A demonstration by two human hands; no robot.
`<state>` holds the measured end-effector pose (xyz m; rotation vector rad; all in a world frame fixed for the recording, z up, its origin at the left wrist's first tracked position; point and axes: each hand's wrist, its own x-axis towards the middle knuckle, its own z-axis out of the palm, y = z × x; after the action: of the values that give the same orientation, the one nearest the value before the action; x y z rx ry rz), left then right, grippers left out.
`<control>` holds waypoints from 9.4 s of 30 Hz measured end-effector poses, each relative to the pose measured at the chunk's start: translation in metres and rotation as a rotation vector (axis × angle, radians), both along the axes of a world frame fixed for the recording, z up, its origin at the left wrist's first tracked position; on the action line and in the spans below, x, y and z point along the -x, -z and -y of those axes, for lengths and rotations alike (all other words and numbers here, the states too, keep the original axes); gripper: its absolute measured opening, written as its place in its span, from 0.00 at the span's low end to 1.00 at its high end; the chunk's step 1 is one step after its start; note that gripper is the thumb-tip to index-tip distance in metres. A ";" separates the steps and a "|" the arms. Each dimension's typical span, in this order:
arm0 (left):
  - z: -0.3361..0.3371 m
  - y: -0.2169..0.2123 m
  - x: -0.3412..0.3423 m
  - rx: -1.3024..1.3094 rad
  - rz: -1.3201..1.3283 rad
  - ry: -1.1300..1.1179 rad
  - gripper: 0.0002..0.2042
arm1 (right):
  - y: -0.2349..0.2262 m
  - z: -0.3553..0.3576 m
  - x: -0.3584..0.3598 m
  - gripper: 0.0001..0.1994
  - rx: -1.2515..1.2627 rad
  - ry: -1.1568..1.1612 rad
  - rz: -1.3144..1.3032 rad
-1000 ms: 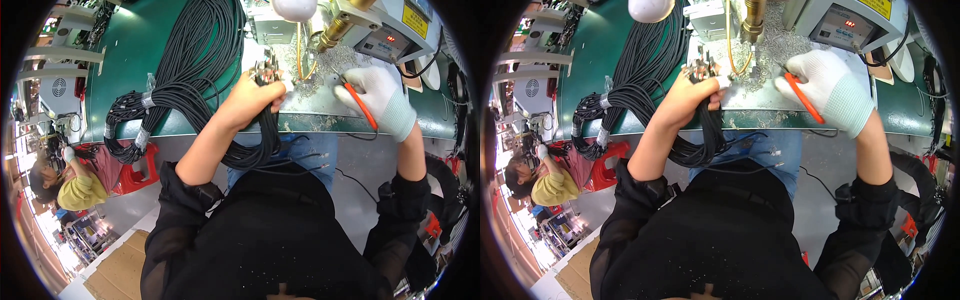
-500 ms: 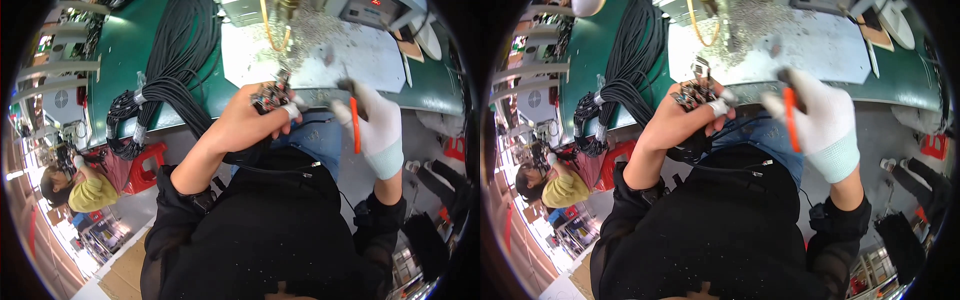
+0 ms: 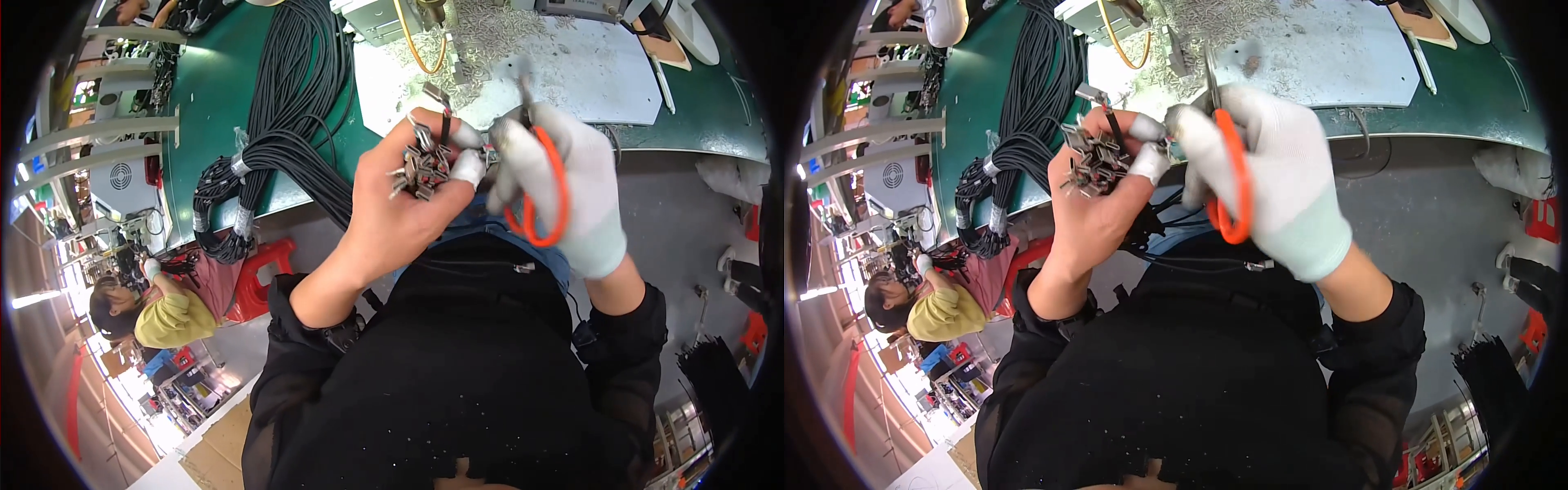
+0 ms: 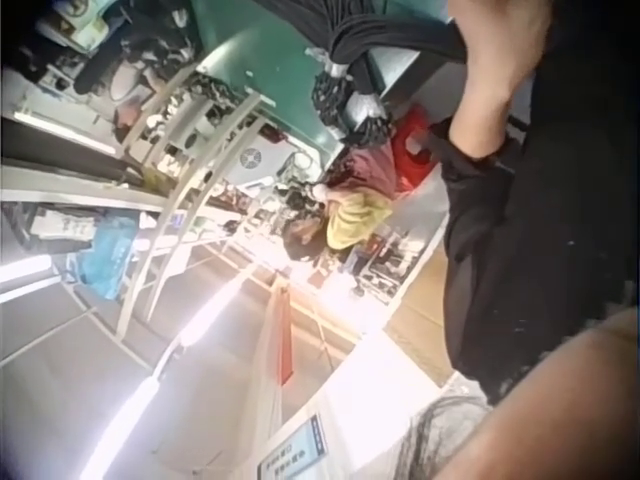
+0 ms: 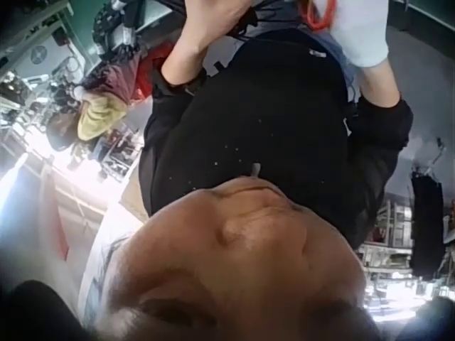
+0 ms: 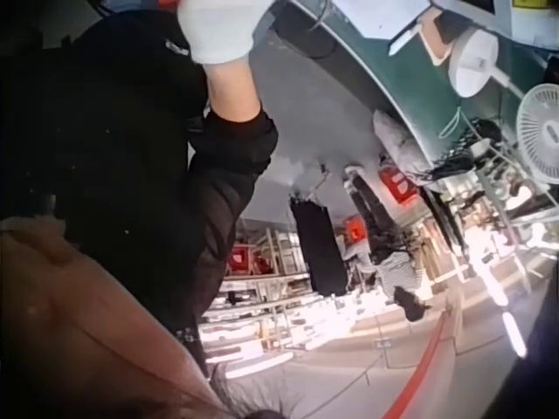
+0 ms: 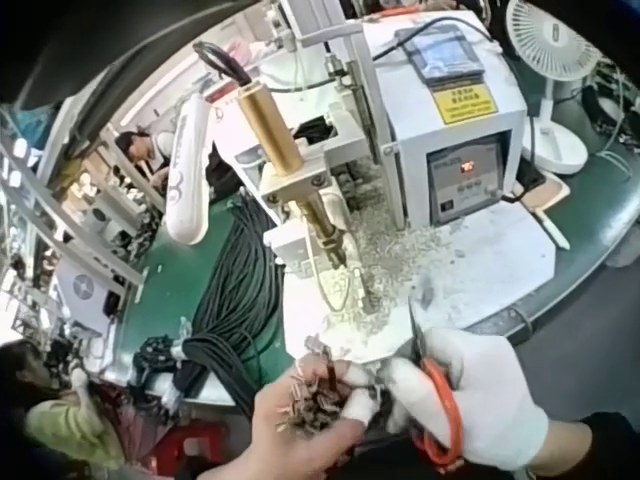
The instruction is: The person holds a bundle of cables, uses shears to trim the ends of individual wires, and then inserts each wire into a machine for processing.
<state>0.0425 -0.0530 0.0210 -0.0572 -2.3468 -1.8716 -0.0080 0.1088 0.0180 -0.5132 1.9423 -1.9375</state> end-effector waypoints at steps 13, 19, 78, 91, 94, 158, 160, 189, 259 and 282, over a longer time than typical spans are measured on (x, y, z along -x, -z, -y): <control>-0.001 -0.003 -0.002 -0.152 0.064 -0.110 0.09 | -0.005 -0.001 -0.018 0.07 -0.399 0.091 -0.610; 0.012 -0.007 0.004 0.158 -0.149 0.148 0.12 | 0.001 -0.005 -0.020 0.07 -0.255 0.013 -0.385; 0.073 0.045 0.109 -0.090 0.309 0.017 0.14 | 0.029 0.042 0.132 0.17 -0.217 -0.317 0.227; 0.065 0.043 0.109 0.107 0.145 0.010 0.12 | 0.053 0.047 0.124 0.14 0.047 -0.203 0.325; 0.063 0.041 0.109 0.101 0.171 0.001 0.12 | 0.053 0.046 0.126 0.14 0.006 -0.197 0.381; 0.022 -0.015 0.009 -0.738 0.490 0.003 0.05 | 0.017 0.007 0.004 0.09 -0.458 0.224 -1.080; 0.022 -0.016 0.009 -0.742 0.482 0.006 0.06 | 0.023 0.012 -0.001 0.09 -0.521 0.229 -1.042; 0.010 -0.006 0.002 -0.078 0.038 -0.115 0.10 | 0.013 0.015 -0.012 0.08 -0.261 0.097 -0.561; 0.075 0.039 0.110 -0.352 0.465 0.130 0.07 | 0.034 0.040 0.122 0.15 -0.155 -0.193 0.127; 0.039 0.026 0.006 -0.554 0.411 -0.198 0.14 | 0.010 0.049 0.019 0.13 -0.290 -0.206 -0.334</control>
<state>0.0361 -0.0922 -0.0048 0.6440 -1.8456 -2.5265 -0.0267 0.0599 0.0082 -0.9573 2.2203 -1.4841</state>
